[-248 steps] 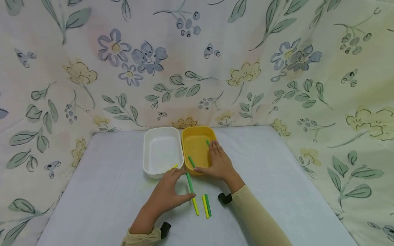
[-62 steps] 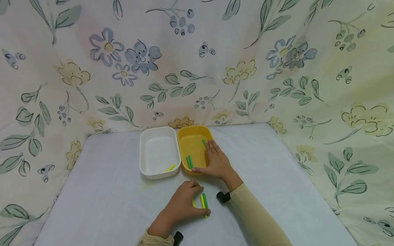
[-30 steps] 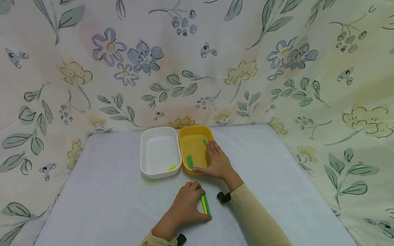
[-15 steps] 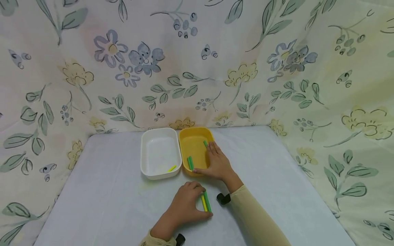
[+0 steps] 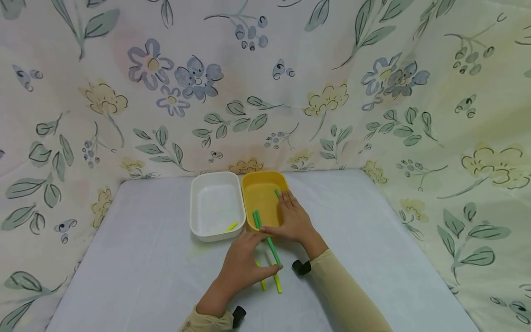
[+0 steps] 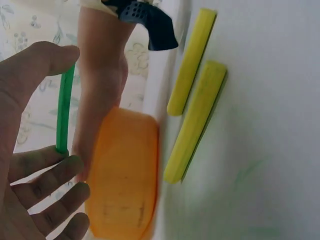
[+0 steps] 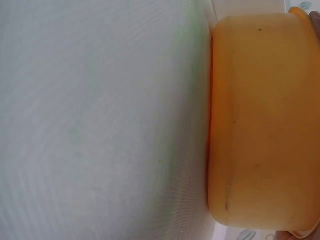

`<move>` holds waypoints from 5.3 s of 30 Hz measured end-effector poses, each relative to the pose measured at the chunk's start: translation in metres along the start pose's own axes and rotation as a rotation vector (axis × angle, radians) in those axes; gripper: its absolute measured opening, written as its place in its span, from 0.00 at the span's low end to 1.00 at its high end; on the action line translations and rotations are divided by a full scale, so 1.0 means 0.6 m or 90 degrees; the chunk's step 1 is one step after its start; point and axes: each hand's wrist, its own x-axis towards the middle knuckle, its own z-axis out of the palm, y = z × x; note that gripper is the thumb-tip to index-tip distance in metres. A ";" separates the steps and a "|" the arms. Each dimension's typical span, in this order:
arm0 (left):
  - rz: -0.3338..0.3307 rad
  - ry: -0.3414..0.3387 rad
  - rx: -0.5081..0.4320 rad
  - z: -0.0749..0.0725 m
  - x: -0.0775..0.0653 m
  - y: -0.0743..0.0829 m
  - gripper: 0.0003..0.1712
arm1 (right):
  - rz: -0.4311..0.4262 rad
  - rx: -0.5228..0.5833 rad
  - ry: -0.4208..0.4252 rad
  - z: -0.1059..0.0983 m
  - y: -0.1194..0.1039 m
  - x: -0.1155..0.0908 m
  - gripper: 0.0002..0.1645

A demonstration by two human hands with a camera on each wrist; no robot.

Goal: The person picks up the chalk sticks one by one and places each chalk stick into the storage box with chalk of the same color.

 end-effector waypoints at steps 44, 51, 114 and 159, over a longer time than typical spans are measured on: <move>-0.074 0.060 0.058 -0.060 0.021 -0.043 0.42 | 0.008 0.010 0.005 0.000 -0.002 -0.001 0.86; -0.071 0.050 0.073 -0.066 0.029 -0.052 0.42 | 0.006 0.003 0.002 0.001 -0.002 0.000 0.85; -0.161 -0.105 0.116 -0.067 0.103 -0.089 0.49 | 0.010 0.025 0.002 -0.002 -0.003 -0.004 0.81; -0.162 -0.081 0.110 -0.081 0.093 -0.088 0.44 | 0.009 0.019 -0.006 -0.004 -0.003 -0.004 0.83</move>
